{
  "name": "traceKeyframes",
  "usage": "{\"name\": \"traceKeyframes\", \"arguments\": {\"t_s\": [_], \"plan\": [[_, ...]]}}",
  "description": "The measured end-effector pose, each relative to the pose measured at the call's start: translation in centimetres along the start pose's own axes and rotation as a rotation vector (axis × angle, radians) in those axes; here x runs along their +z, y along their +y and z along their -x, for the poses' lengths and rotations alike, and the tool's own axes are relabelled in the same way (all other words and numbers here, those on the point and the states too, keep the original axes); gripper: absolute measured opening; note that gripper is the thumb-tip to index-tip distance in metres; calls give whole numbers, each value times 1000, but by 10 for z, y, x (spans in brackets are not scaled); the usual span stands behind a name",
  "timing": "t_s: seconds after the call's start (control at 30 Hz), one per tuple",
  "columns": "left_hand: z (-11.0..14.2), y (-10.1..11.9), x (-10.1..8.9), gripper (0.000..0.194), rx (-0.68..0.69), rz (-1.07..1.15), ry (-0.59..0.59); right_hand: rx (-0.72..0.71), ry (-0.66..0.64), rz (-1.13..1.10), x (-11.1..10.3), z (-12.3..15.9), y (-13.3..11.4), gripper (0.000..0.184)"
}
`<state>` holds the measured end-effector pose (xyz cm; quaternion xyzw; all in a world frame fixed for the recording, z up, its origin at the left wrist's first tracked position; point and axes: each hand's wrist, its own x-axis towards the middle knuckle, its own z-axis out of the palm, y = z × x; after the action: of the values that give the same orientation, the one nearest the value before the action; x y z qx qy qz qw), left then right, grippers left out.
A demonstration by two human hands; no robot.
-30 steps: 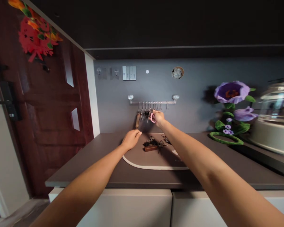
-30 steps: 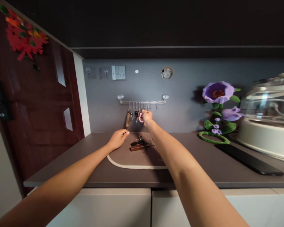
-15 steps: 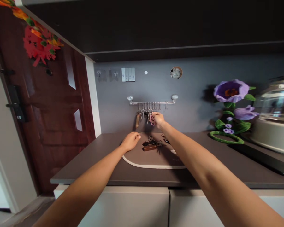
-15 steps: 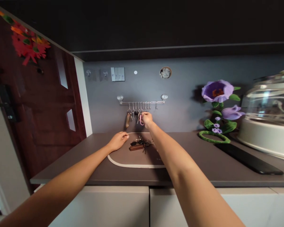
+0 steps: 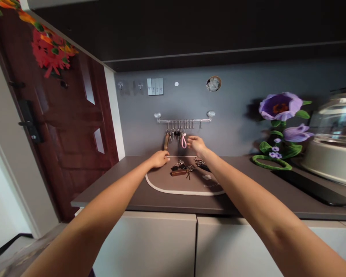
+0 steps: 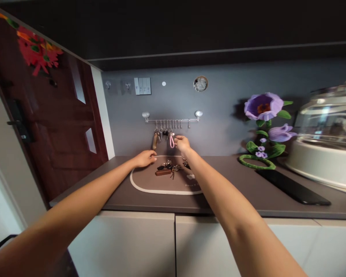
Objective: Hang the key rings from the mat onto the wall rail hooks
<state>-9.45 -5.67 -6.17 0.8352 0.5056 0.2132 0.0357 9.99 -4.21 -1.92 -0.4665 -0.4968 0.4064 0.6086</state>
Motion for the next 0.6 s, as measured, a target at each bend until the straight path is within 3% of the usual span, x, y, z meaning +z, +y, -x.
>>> {"name": "traceKeyframes", "arguments": {"t_s": [0.27,0.43,0.6], "plan": [[-32,20,4,22,62,-11,75,-40,-16,165,-20,17,18,14],[-43,22,21,22,67,35,73,-217,-26,489,-35,16,35,14],[-48,12,35,24,154,13,59,-292,-76,847,-44,13,38,17]]}}
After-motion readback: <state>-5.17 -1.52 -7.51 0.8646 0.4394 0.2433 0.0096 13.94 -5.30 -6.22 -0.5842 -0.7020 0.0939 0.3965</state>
